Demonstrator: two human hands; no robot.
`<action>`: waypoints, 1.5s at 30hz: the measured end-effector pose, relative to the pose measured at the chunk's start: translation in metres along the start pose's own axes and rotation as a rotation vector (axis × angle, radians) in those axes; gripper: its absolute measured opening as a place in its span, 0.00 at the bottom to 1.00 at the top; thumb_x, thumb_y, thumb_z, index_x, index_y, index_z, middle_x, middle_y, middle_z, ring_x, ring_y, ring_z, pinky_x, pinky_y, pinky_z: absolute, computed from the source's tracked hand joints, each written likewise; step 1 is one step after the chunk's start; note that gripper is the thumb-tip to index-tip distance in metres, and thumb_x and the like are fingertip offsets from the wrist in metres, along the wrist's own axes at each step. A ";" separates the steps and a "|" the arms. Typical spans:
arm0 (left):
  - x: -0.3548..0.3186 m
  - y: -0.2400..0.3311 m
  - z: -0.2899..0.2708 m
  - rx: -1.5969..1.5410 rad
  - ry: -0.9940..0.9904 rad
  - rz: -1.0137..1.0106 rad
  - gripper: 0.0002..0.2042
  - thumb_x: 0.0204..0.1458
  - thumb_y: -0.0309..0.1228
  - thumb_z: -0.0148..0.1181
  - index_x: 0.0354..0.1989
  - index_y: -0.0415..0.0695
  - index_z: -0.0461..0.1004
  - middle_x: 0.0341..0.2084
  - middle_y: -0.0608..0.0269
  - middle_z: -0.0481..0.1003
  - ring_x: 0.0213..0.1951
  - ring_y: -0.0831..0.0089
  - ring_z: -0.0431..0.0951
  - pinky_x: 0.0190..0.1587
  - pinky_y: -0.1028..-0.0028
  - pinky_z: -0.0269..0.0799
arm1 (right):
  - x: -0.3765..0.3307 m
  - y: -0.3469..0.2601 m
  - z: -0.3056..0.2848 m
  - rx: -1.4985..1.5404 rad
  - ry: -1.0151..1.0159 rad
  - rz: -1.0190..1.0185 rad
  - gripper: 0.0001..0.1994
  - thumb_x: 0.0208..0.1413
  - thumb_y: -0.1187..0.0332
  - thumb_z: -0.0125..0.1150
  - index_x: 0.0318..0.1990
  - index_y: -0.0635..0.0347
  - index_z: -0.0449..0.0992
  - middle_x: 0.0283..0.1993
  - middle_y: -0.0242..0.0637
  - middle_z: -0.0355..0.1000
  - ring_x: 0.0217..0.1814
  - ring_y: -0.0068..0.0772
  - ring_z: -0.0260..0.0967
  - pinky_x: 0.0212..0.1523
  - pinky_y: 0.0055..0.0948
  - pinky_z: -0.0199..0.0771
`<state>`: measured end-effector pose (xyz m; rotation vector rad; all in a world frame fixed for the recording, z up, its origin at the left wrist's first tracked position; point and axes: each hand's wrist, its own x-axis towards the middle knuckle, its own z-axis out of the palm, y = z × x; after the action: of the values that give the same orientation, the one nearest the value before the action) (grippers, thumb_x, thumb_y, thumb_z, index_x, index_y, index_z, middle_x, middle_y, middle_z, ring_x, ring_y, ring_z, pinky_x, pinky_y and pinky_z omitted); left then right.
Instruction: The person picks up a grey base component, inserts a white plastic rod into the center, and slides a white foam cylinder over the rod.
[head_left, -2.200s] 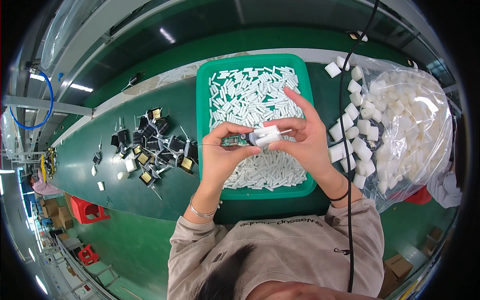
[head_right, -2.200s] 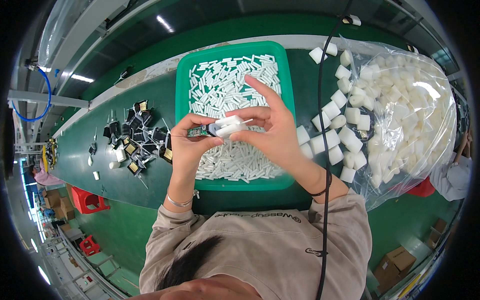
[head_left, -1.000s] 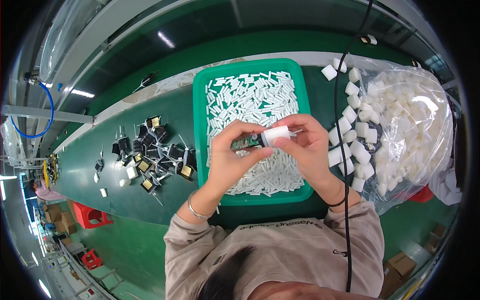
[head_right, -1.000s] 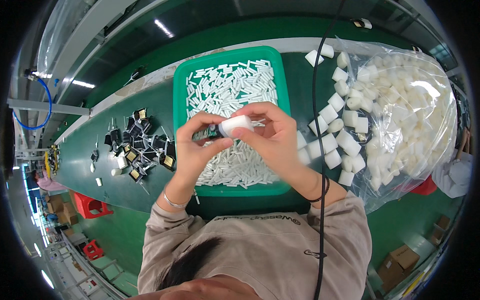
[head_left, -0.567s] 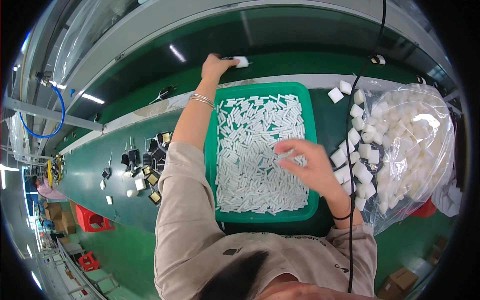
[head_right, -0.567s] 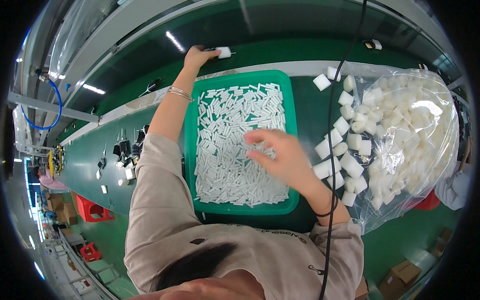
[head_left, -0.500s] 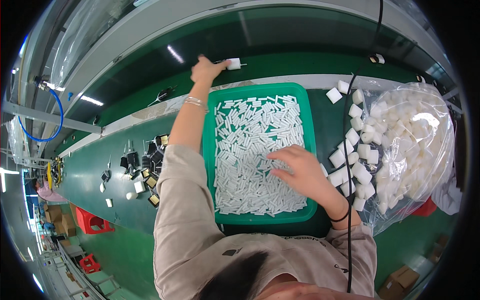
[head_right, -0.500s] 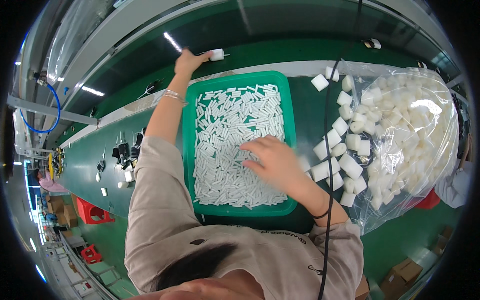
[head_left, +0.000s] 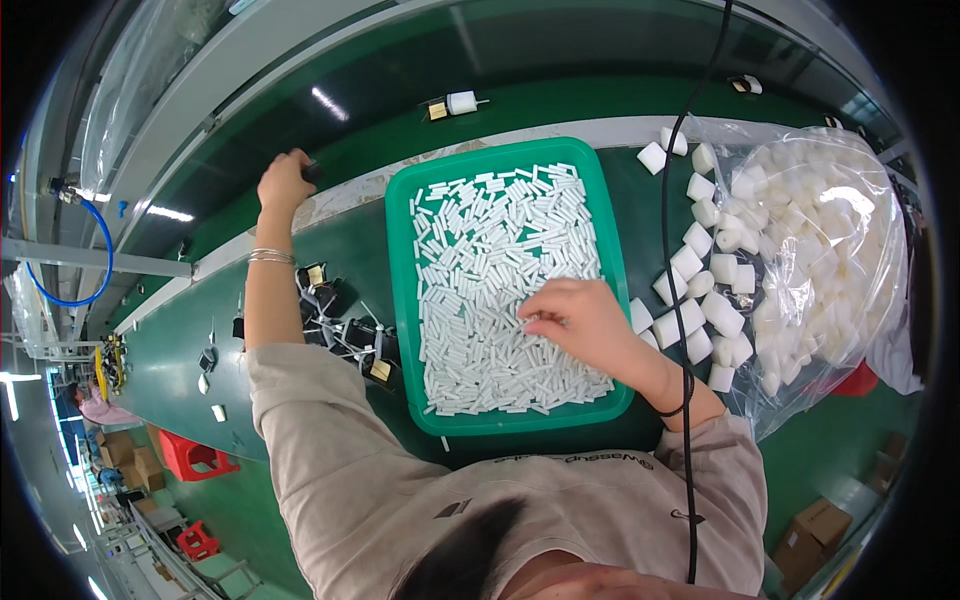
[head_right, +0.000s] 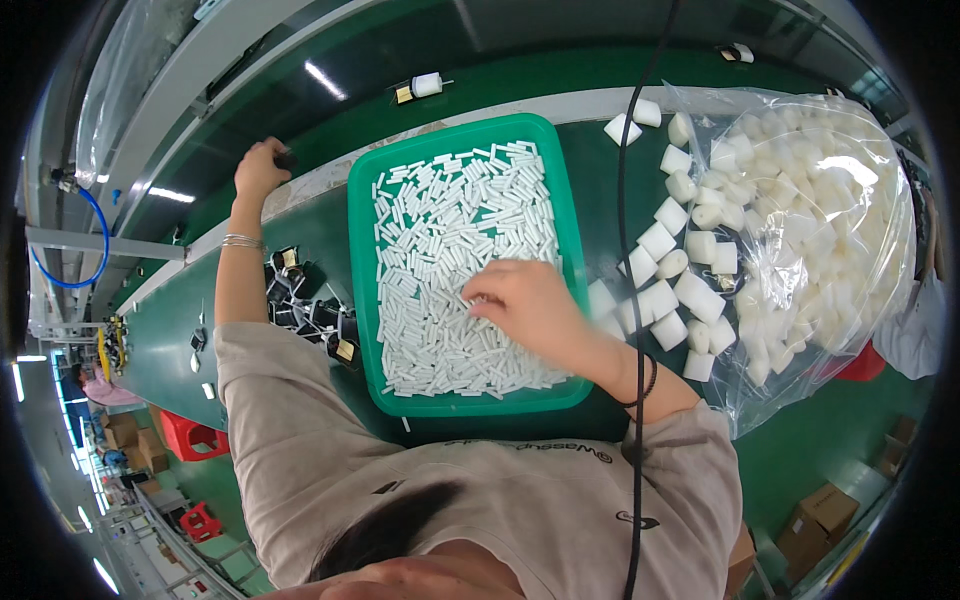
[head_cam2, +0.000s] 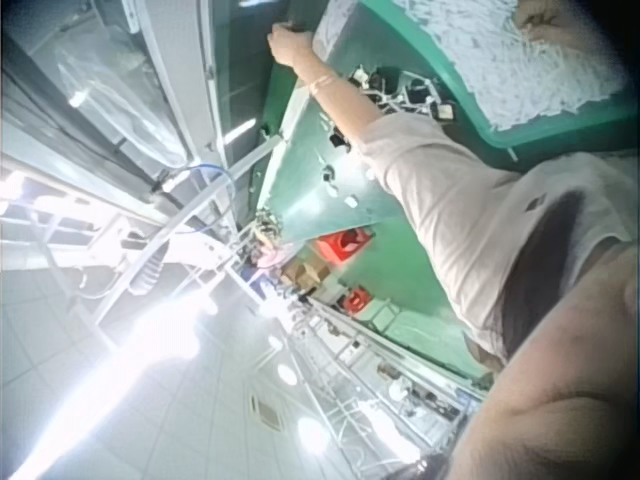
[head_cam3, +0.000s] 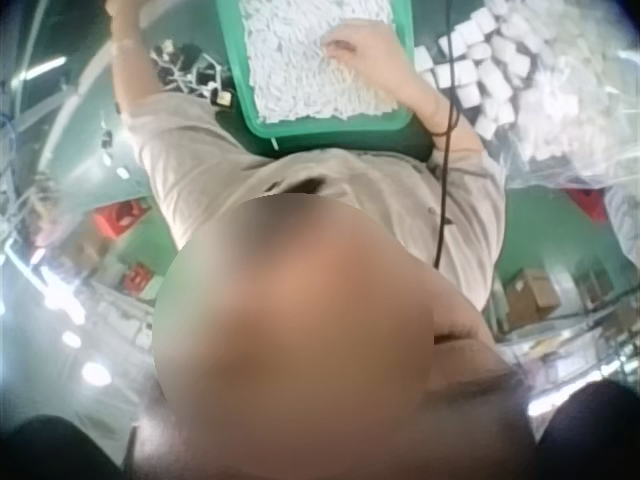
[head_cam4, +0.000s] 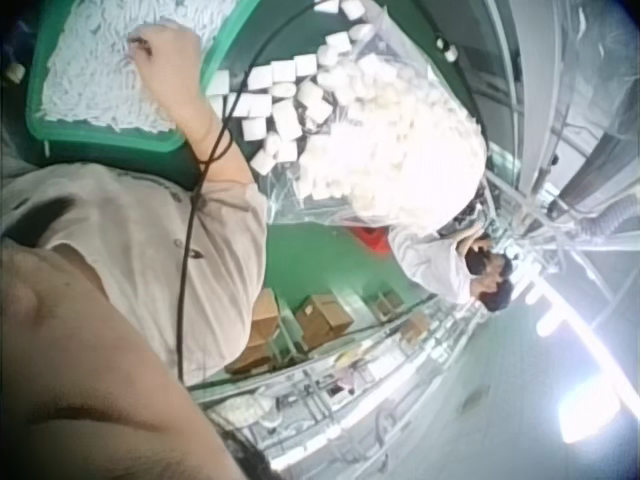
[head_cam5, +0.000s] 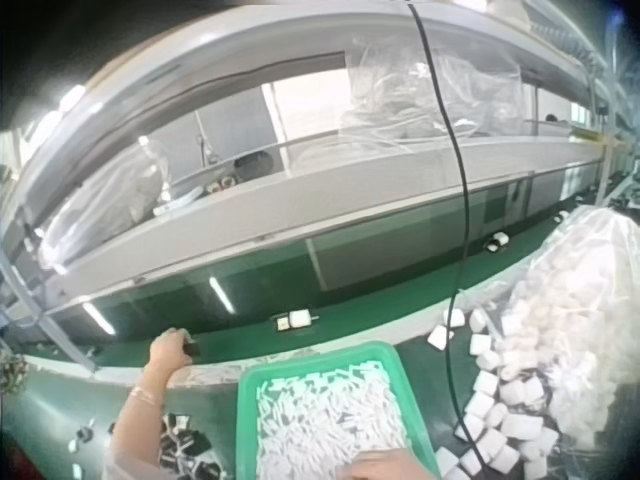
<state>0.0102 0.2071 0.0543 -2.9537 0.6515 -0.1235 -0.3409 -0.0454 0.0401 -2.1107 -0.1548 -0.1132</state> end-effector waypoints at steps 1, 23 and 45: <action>-0.005 0.003 -0.007 -0.079 0.128 -0.106 0.16 0.32 0.28 0.65 0.33 0.47 0.69 0.37 0.58 0.72 0.38 0.59 0.73 0.38 0.65 0.70 | 0.001 -0.003 -0.002 -0.002 -0.007 -0.002 0.06 0.39 0.75 0.62 0.29 0.60 0.74 0.27 0.33 0.69 0.27 0.27 0.69 0.27 0.21 0.68; -0.245 0.182 -0.032 -2.673 -0.131 -0.066 0.13 0.40 0.19 0.60 0.34 0.42 0.64 0.43 0.56 0.67 0.37 0.72 0.73 0.38 0.70 0.75 | -0.009 -0.026 -0.009 1.032 0.229 0.183 0.09 0.44 0.82 0.57 0.36 0.71 0.73 0.33 0.44 0.73 0.33 0.29 0.73 0.35 0.22 0.75; -0.246 0.193 -0.041 -2.437 -0.174 -0.027 0.25 0.39 0.20 0.59 0.48 0.45 0.59 0.45 0.59 0.62 0.49 0.63 0.66 0.45 0.67 0.70 | -0.008 -0.030 0.001 0.134 0.385 -0.197 0.05 0.43 0.79 0.59 0.30 0.63 0.73 0.26 0.38 0.70 0.25 0.27 0.69 0.25 0.20 0.71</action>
<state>-0.2960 0.1336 0.0565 -4.3538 1.0863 2.8037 -0.3537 -0.0293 0.0635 -1.8973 -0.1343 -0.6050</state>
